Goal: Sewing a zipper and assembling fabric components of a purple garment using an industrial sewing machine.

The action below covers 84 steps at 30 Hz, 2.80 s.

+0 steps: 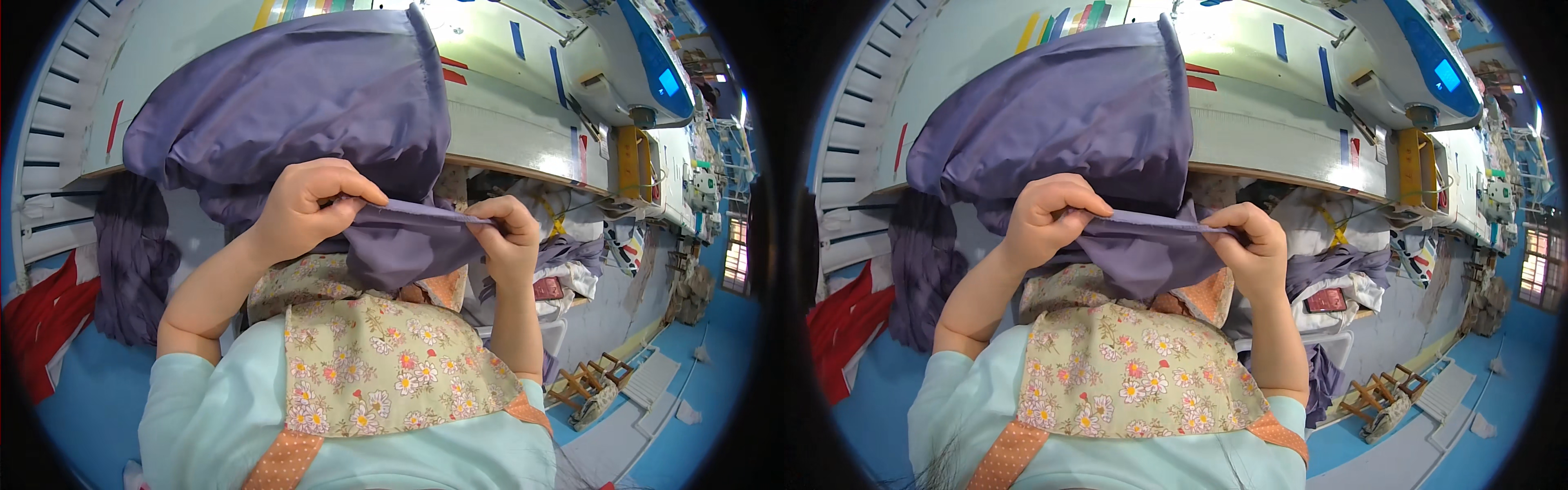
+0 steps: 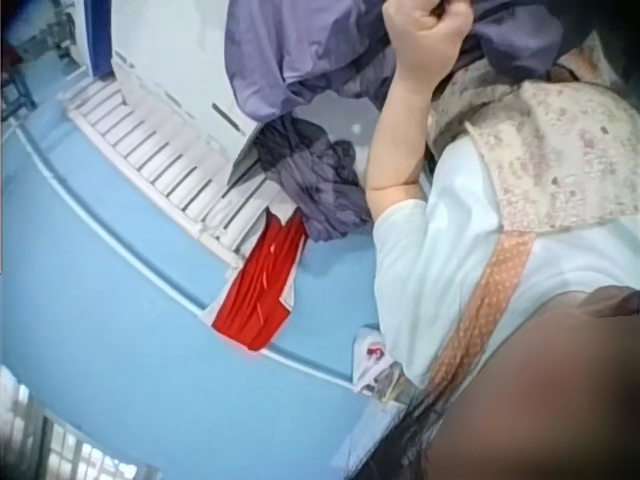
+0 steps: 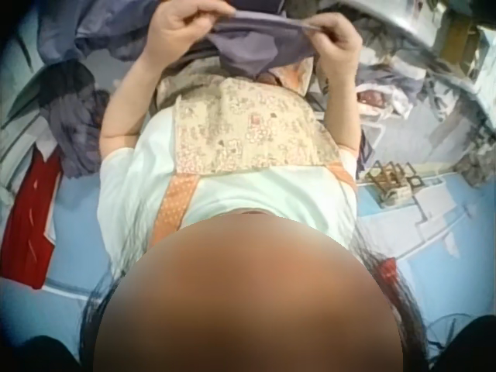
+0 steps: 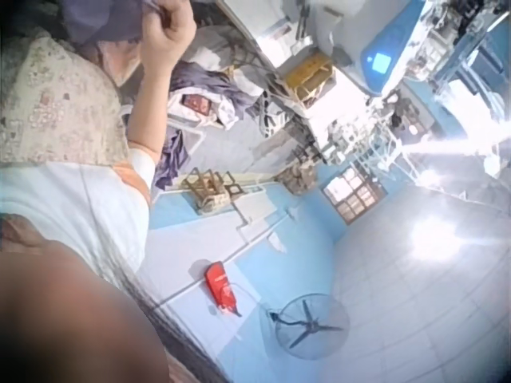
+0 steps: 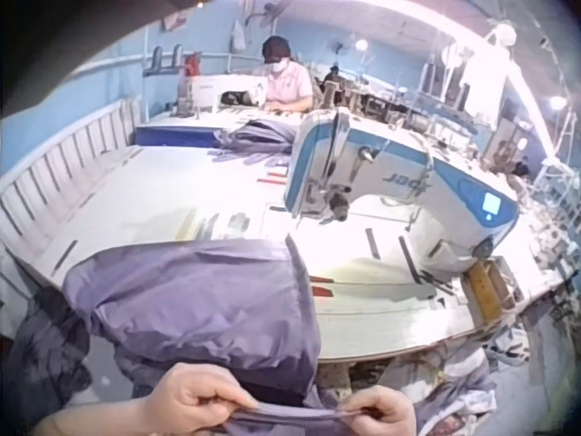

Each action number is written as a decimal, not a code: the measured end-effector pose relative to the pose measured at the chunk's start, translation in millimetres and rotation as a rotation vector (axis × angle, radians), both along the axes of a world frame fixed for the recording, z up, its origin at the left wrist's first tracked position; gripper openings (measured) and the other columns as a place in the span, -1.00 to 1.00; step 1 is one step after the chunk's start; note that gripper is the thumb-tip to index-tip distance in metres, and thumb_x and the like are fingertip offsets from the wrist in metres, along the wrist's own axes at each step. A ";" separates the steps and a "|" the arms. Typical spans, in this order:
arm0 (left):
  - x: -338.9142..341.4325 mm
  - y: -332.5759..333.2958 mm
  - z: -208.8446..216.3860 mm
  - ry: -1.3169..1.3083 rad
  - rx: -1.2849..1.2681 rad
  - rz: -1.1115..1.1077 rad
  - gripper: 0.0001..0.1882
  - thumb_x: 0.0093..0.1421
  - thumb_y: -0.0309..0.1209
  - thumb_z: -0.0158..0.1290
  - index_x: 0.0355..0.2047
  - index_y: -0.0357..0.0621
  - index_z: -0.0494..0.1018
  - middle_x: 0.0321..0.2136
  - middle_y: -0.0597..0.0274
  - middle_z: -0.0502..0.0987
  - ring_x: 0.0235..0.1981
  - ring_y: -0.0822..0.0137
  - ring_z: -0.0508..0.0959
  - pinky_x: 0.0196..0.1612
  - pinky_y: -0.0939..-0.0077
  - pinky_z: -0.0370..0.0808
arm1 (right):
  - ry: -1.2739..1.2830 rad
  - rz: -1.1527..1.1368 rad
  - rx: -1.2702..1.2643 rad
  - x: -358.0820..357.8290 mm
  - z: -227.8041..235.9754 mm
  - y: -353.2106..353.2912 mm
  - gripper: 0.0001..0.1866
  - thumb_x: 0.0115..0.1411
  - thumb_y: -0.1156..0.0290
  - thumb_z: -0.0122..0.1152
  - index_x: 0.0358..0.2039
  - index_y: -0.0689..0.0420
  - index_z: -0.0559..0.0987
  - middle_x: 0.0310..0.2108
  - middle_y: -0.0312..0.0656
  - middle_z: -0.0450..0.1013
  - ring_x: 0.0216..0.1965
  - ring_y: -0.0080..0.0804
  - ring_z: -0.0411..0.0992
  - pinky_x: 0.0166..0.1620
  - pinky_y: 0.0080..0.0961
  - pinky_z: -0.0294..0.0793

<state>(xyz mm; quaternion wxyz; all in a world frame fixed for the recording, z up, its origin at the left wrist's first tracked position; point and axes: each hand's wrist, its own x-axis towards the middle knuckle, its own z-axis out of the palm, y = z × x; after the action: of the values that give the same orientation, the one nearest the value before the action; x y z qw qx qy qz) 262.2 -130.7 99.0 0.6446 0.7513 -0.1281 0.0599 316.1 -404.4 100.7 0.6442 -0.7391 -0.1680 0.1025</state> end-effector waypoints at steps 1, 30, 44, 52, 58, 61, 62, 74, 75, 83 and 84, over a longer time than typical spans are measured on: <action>-0.6 1.6 -0.9 0.004 -0.001 0.001 -0.74 0.00 -0.75 -0.02 -0.38 -0.24 0.59 -0.52 0.24 0.51 -0.49 0.42 0.46 -0.43 0.59 0.34 | -0.035 0.013 0.031 0.9 -1.1 -0.6 -0.79 -0.06 0.82 0.10 -0.45 0.28 0.59 -0.45 -0.25 0.51 -0.40 -0.58 0.44 -0.32 -0.67 0.37; 4.1 10.5 -14.3 -0.094 -0.147 -0.102 -0.75 -0.05 -0.69 -0.02 -0.39 -0.22 0.58 -0.43 0.20 0.52 -0.39 0.34 0.50 -0.30 0.51 0.43 | -0.226 0.296 -0.086 31.5 17.8 -3.1 -0.74 -0.22 0.76 0.20 -0.43 0.24 0.60 -0.46 -0.23 0.50 -0.37 -0.39 0.47 -0.29 -0.53 0.41; 7.2 11.3 -11.9 -0.102 -0.145 -0.085 -0.75 -0.05 -0.68 -0.01 -0.37 -0.21 0.60 -0.43 0.22 0.52 -0.40 0.36 0.49 -0.31 0.54 0.40 | -0.145 0.226 -0.293 33.9 36.4 -4.4 -0.75 -0.18 0.76 0.22 -0.42 0.22 0.58 -0.48 -0.28 0.44 -0.37 -0.48 0.41 -0.30 -0.62 0.35; 8.9 11.4 -18.2 -0.089 -0.190 -0.082 -0.88 0.15 -0.45 0.10 -0.40 -0.26 0.56 -0.44 0.22 0.47 -0.41 0.41 0.42 -0.35 0.57 0.34 | -0.192 0.205 0.014 30.0 16.9 -3.9 -0.74 -0.20 0.85 0.05 -0.51 0.24 0.54 -0.47 -0.22 0.49 -0.40 -0.42 0.45 -0.32 -0.58 0.39; 8.3 11.2 -18.9 -0.076 -0.211 -0.078 -0.87 0.16 -0.44 0.08 -0.40 -0.25 0.55 -0.41 0.19 0.47 -0.40 0.41 0.41 -0.34 0.56 0.34 | -0.199 0.168 0.035 26.6 13.9 -4.3 -0.76 -0.17 0.84 0.02 -0.50 0.28 0.54 -0.46 -0.19 0.52 -0.41 -0.41 0.48 -0.31 -0.59 0.42; 8.7 9.9 -16.8 -0.083 -0.192 -0.065 -0.89 0.14 -0.47 0.06 -0.41 -0.25 0.55 -0.39 0.19 0.47 -0.39 0.40 0.42 -0.33 0.56 0.34 | -0.181 0.139 0.020 25.2 14.8 -4.1 -0.77 -0.15 0.84 0.02 -0.49 0.29 0.55 -0.46 -0.19 0.52 -0.40 -0.44 0.48 -0.30 -0.60 0.42; 8.8 9.2 -15.3 -0.085 -0.180 -0.048 -0.88 0.08 -0.56 0.01 -0.41 -0.26 0.55 -0.40 0.20 0.48 -0.37 0.38 0.45 -0.28 0.54 0.37 | -0.162 0.124 0.011 24.6 15.0 -4.1 -0.77 -0.14 0.83 0.02 -0.49 0.30 0.55 -0.46 -0.19 0.52 -0.41 -0.45 0.48 -0.30 -0.61 0.42; 11.8 -6.4 -10.9 0.098 -0.176 0.211 -0.92 0.11 -0.60 0.20 -0.47 -0.26 0.49 -0.47 0.32 0.45 -0.48 0.59 0.40 -0.43 0.65 0.36 | -0.378 -0.011 -0.243 17.6 12.7 12.1 -0.84 -0.08 0.71 0.30 -0.43 0.25 0.61 -0.50 -0.21 0.53 -0.45 -0.51 0.49 -0.38 -0.64 0.43; 11.6 -6.9 -9.0 0.163 -0.183 0.243 -0.92 0.10 -0.59 0.21 -0.44 -0.25 0.50 -0.48 0.34 0.44 -0.47 0.59 0.41 -0.42 0.63 0.36 | -0.379 -0.011 -0.242 15.7 14.7 15.7 -0.84 -0.08 0.71 0.30 -0.43 0.25 0.61 -0.50 -0.21 0.53 -0.45 -0.51 0.49 -0.38 -0.64 0.43; 23.3 11.4 7.7 -0.234 0.485 0.184 -0.86 0.01 -0.61 0.21 -0.37 -0.18 0.58 -0.49 0.22 0.46 -0.48 0.27 0.46 -0.37 0.46 0.42 | -0.506 0.053 -0.436 12.9 25.9 15.8 -0.78 -0.13 0.68 0.34 -0.41 0.21 0.60 -0.55 -0.18 0.45 -0.53 -0.30 0.44 -0.42 -0.48 0.43; 24.1 13.5 11.2 -0.326 0.582 0.206 -0.87 0.00 -0.57 0.22 -0.39 -0.16 0.57 -0.51 0.18 0.47 -0.49 0.15 0.48 -0.36 0.37 0.46 | -0.508 0.053 -0.433 11.1 28.0 16.7 -0.78 -0.13 0.68 0.34 -0.41 0.21 0.60 -0.55 -0.18 0.45 -0.53 -0.30 0.44 -0.42 -0.48 0.43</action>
<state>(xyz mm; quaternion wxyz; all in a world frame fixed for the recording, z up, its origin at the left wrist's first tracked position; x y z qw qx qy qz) 286.3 -117.2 110.3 0.3651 0.8931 -0.1648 0.2049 327.2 -387.7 128.7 0.4066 -0.8562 -0.3168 -0.0350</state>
